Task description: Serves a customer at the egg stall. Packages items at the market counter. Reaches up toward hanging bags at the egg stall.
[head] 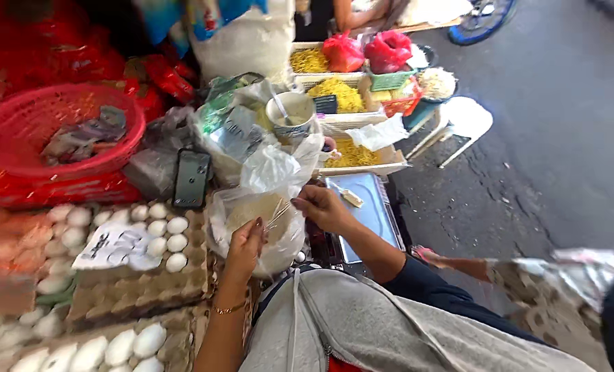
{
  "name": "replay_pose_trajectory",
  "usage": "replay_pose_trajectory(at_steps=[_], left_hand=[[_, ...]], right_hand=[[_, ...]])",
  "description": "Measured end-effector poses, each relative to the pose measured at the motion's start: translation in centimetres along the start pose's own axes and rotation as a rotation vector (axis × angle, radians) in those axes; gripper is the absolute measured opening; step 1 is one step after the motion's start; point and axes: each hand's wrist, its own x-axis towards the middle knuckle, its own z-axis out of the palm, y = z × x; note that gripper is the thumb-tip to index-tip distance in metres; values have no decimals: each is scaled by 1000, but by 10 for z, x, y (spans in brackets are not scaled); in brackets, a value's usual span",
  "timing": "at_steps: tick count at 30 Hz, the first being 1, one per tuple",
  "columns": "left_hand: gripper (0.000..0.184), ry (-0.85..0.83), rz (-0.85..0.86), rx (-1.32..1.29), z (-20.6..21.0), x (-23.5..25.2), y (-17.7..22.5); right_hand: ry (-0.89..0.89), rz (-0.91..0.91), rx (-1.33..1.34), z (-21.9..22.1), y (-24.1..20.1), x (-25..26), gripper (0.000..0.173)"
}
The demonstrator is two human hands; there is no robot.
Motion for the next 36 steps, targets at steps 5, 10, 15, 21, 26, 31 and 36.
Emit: replay_pose_trajectory(at_steps=[5, 10, 15, 21, 26, 31, 36], left_hand=[[30, -366, 61, 67, 5, 16, 5], [11, -505, 74, 19, 31, 19, 17], [10, -624, 34, 70, 20, 9, 13], [10, -576, 0, 95, -10, -5, 1], [48, -471, 19, 166, 2, -2, 6], [22, -466, 90, 123, 4, -14, 1], [19, -333, 111, 171, -10, -53, 7]], right_hand=[[0, -35, -76, -4, 0, -19, 33], [40, 2, -119, 2, -1, -45, 38], [323, 46, -110, -33, -4, -60, 33], [522, -50, -103, -70, -4, -64, 31], [271, -23, -33, -22, -1, -52, 31], [0, -60, -7, 27, 7, -44, 36], [-84, -124, -83, 32, 10, -34, 37]])
